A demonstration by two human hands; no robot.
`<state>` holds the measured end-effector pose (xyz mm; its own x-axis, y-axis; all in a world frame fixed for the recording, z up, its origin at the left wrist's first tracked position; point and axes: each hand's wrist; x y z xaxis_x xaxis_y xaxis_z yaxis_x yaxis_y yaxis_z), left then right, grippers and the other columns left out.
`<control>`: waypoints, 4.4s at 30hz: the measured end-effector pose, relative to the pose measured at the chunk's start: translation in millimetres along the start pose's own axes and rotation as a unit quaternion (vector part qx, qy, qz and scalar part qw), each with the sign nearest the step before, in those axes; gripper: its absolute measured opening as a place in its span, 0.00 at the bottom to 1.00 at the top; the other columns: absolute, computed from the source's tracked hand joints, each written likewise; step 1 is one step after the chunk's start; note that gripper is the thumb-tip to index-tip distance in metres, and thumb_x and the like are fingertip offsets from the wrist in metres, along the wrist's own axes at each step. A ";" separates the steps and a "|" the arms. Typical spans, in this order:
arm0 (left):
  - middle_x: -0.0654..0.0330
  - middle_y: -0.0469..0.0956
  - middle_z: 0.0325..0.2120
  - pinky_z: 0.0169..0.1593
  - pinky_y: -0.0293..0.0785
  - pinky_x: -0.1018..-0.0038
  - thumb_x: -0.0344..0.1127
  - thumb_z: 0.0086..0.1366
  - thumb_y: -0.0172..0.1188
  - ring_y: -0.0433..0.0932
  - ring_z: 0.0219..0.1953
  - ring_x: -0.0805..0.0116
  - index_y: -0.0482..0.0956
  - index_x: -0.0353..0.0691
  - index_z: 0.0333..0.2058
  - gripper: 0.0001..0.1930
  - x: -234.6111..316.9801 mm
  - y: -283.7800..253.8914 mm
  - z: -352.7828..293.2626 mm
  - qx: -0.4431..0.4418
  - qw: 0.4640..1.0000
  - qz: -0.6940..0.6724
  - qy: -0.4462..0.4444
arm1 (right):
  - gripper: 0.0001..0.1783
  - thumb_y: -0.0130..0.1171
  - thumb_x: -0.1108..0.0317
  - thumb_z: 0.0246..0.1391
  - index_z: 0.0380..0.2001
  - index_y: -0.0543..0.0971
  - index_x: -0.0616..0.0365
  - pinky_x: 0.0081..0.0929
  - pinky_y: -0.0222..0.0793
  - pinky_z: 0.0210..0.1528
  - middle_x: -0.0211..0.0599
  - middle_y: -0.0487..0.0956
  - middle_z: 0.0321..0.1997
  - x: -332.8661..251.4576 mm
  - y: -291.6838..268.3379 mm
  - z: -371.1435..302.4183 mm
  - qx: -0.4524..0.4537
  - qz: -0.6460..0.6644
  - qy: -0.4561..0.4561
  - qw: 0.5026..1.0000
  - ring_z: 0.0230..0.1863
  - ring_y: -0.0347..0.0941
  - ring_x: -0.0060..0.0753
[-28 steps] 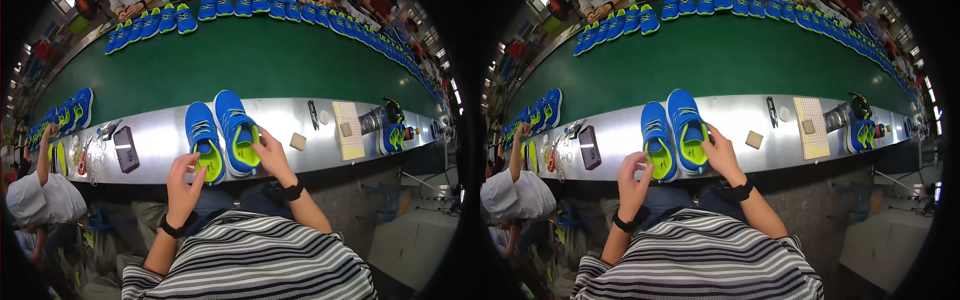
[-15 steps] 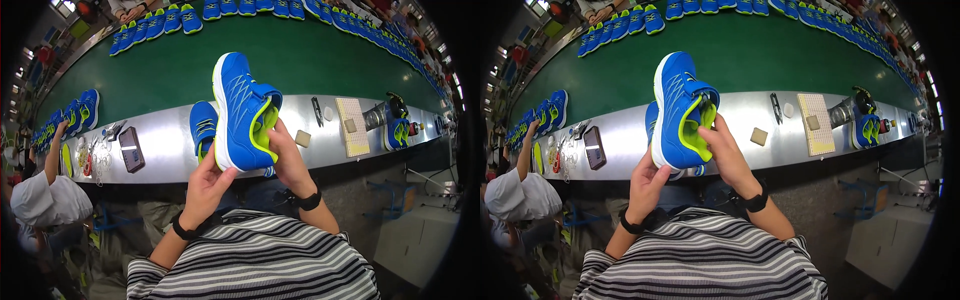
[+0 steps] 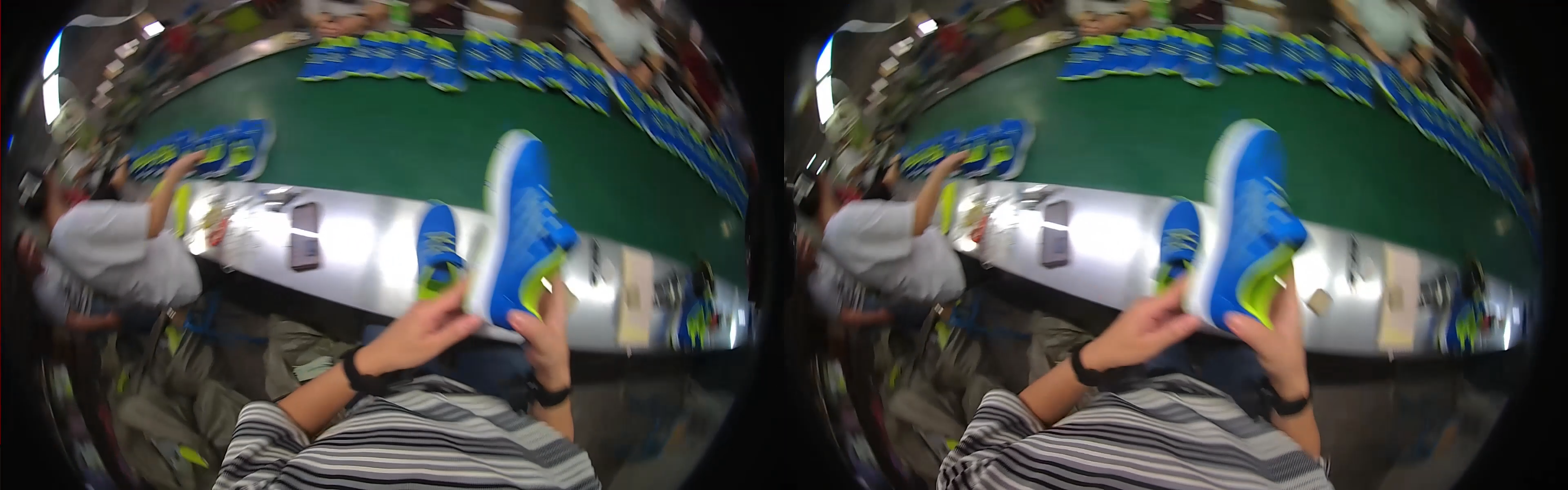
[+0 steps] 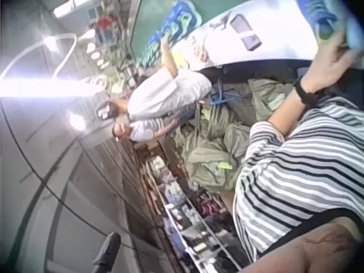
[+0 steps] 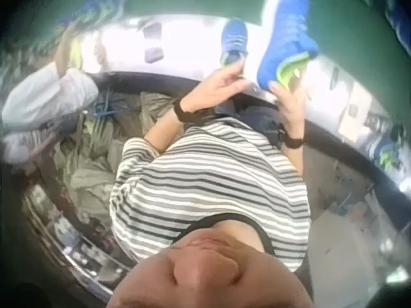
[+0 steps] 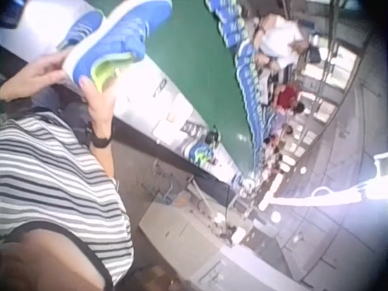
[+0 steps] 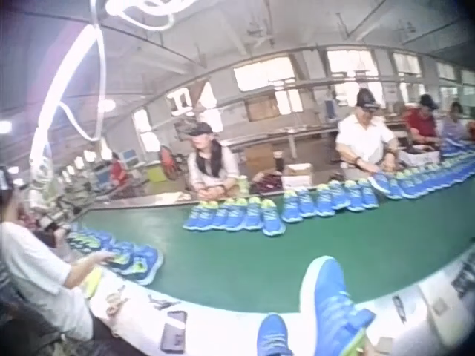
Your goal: Inspecting pairs of blue athletic shoes on a factory conveyor belt.
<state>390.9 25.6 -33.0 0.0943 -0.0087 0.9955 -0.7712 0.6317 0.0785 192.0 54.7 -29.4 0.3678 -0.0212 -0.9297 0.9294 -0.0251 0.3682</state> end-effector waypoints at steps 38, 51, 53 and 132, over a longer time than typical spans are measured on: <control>0.49 0.80 0.23 0.35 0.76 0.61 0.46 0.46 0.68 0.81 0.29 0.51 0.83 0.39 0.25 0.15 144.8 -336.0 -10.8 0.422 0.642 0.619 -0.166 | 0.23 0.64 0.55 0.49 0.47 0.78 0.54 0.54 0.52 0.61 0.49 0.73 0.57 139.0 -31.6 8.7 0.029 -0.653 -0.139 0.744 0.56 0.66 0.54; 0.52 0.80 0.30 0.39 0.74 0.66 0.39 0.60 0.58 0.80 0.34 0.55 0.79 0.37 0.34 0.11 230.3 -488.7 144.2 0.394 0.571 0.654 0.303 | 0.19 0.64 0.57 0.50 0.44 0.79 0.54 0.48 0.57 0.56 0.44 0.76 0.51 137.2 -5.2 17.8 0.035 -0.683 -0.136 0.717 0.53 0.69 0.49; 0.53 0.80 0.32 0.41 0.75 0.64 0.41 0.56 0.62 0.79 0.37 0.53 0.79 0.39 0.35 0.12 159.3 -509.9 106.8 0.387 0.584 0.691 0.175 | 0.19 0.64 0.57 0.50 0.44 0.79 0.55 0.48 0.57 0.56 0.45 0.76 0.51 137.7 -2.7 19.0 0.031 -0.682 -0.145 0.716 0.53 0.68 0.49; 0.50 0.70 0.52 0.57 0.69 0.67 0.31 0.65 0.55 0.72 0.53 0.63 0.50 0.41 0.64 0.32 23.7 -106.1 -30.3 0.253 0.947 -0.188 -0.061 | 0.46 0.61 0.69 0.49 0.69 0.51 0.55 0.26 0.66 0.55 0.43 0.65 0.54 41.3 81.7 36.5 0.038 -0.043 0.006 0.998 0.53 0.67 0.34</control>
<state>494.0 -18.2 -19.3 0.3733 -0.2681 0.8881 -0.9031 0.1142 0.4141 282.0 15.2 -37.4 0.2872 -0.0030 -0.9579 0.9527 -0.1025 0.2860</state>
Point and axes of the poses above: each hand's wrist, its own z-axis towards the middle knuckle, its own y-axis out of the palm, x = y × z
